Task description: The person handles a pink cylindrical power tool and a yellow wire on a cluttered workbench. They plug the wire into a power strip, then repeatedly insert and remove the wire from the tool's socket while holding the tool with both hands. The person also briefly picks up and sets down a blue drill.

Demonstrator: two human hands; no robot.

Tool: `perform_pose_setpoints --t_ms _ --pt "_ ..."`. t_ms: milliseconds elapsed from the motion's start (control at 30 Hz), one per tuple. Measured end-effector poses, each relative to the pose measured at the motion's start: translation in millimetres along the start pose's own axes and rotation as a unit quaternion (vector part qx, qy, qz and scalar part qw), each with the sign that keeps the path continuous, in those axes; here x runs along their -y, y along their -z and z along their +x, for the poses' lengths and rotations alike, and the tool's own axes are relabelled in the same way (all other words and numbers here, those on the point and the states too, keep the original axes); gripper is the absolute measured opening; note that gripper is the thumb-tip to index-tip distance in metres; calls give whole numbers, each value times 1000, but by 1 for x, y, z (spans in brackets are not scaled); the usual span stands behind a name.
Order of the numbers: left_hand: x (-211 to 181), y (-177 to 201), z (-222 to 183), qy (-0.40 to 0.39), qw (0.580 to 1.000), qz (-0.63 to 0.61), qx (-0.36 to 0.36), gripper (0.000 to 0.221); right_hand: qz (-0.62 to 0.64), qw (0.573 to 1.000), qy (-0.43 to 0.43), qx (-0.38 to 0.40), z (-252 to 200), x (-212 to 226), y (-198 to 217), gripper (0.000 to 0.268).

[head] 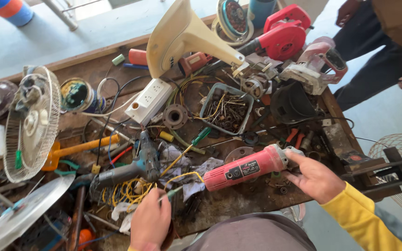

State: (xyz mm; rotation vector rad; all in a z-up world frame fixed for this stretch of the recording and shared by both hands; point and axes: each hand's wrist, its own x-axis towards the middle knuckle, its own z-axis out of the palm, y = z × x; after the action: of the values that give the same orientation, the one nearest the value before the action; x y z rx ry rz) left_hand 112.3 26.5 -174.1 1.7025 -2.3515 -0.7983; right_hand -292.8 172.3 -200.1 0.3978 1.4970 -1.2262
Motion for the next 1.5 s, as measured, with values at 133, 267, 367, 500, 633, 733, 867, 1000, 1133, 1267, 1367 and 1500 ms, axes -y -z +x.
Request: perform_pose_setpoints --t_ms 133,267,367,500,633,733,867,1000,1133,1267,1367,1500 --pt "-38 22 -12 49 945 -315 75 19 -9 999 30 -9 -8 -19 -15 45" --pt "-78 18 -8 -107 967 -216 84 33 -47 987 68 -139 -8 -38 -58 84" --pt "-91 19 1 -239 963 -126 16 24 -12 986 96 -139 -10 -38 -70 95" --pt "-91 24 8 -271 960 -41 56 23 -4 978 108 -180 -15 -38 -73 97" --pt "-93 29 20 -286 949 27 128 20 -4 977 122 -177 -22 -38 -79 94" --pt "-97 34 29 -327 936 52 124 18 -3 976 126 -179 -25 -37 -81 94" --pt "-103 42 41 -385 917 11 104 21 10 975 117 -190 -29 -36 -83 98" --pt "-118 41 55 -414 891 45 180 21 7 975 112 -190 -32 -33 -86 97" --pt "-139 40 68 -447 863 112 209 15 12 976 113 -187 -36 -31 -88 96" --pt "-164 40 80 -465 810 230 274 14 30 972 117 -199 -37 -33 -90 98" --pt "-193 24 90 -483 750 309 331 15 40 970 107 -214 -36 -34 -91 105" --pt "-237 -15 110 -516 662 355 413 29 43 973 95 -206 -41 -31 -90 110"
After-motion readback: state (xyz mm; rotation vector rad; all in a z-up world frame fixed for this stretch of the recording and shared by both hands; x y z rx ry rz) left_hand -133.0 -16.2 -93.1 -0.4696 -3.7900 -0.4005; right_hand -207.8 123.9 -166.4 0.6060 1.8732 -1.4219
